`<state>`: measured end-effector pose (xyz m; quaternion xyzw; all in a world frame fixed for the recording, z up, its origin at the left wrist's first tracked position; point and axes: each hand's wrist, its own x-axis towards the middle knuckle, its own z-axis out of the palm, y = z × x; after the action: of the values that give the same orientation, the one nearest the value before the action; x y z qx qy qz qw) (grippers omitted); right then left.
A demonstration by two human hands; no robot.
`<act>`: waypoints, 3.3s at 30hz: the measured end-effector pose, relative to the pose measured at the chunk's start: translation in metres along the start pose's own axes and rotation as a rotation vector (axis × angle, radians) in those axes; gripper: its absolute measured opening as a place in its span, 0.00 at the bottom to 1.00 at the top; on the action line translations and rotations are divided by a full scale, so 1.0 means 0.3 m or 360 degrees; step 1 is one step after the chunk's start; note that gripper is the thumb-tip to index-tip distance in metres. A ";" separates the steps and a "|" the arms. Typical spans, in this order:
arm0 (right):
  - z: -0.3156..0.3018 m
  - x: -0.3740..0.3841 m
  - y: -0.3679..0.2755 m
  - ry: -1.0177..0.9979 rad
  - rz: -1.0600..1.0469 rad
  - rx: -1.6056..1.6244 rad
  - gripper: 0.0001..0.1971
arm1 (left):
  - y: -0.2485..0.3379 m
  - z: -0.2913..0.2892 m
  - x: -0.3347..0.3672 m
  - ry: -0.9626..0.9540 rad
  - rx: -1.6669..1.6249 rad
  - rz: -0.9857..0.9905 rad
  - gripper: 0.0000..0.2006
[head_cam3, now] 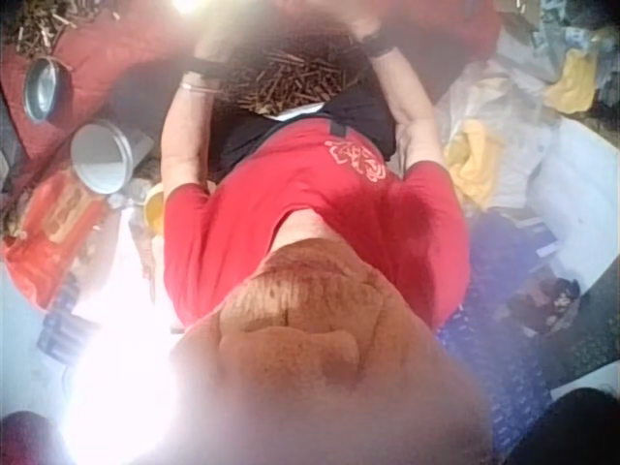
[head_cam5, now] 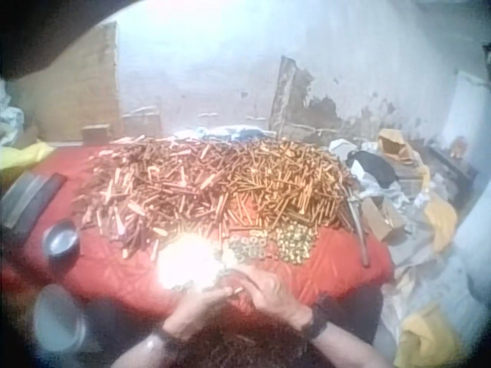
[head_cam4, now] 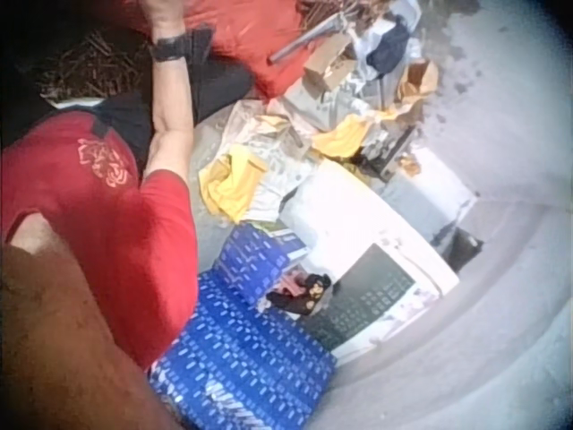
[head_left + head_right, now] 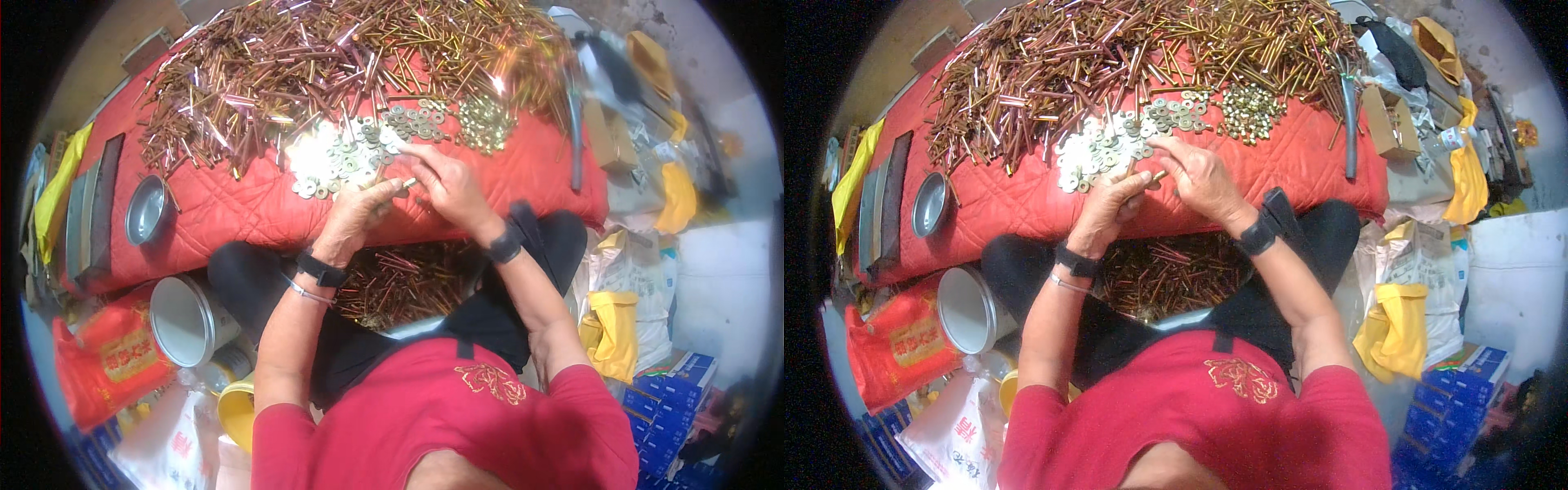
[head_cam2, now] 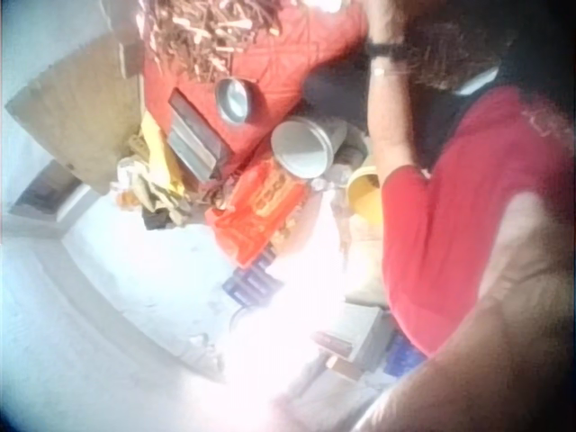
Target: Assembling metal washers and nuts onto threaded rods.
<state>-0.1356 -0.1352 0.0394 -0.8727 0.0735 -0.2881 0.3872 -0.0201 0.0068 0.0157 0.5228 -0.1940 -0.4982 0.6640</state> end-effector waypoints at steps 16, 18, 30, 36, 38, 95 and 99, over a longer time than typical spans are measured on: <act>-0.032 0.124 0.179 0.0152 0.0086 -0.0298 0.10 | 0.015 -0.016 -0.005 -0.0314 0.0815 0.0464 0.11; -0.006 0.194 0.252 0.0218 -0.0116 -0.0619 0.07 | 0.013 -0.013 0.001 -0.0152 0.0701 0.0421 0.10; 0.054 0.413 0.405 -0.0073 0.0004 -0.1737 0.07 | -0.036 -0.068 0.132 0.0539 0.2118 0.1257 0.13; -0.059 0.359 0.400 0.0048 -0.0566 -0.1407 0.04 | -0.082 -0.021 0.121 0.0140 0.2214 0.1261 0.17; -0.091 0.328 0.370 0.0129 -0.0474 -0.1154 0.06 | -0.070 -0.015 0.107 -0.0001 0.2163 0.1240 0.17; -0.055 0.183 0.111 -0.1350 0.0117 -0.1065 0.13 | -0.043 -0.115 0.061 0.0065 -0.0694 0.0348 0.17; -0.083 0.040 0.140 -0.0707 0.0273 -0.0317 0.12 | -0.024 -0.076 0.049 0.0185 -0.0750 0.0305 0.15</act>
<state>-0.1357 -0.1841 0.0281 -0.9390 0.0884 -0.0467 0.3291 0.0005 0.0058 -0.0032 0.3607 -0.0827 -0.4335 0.8217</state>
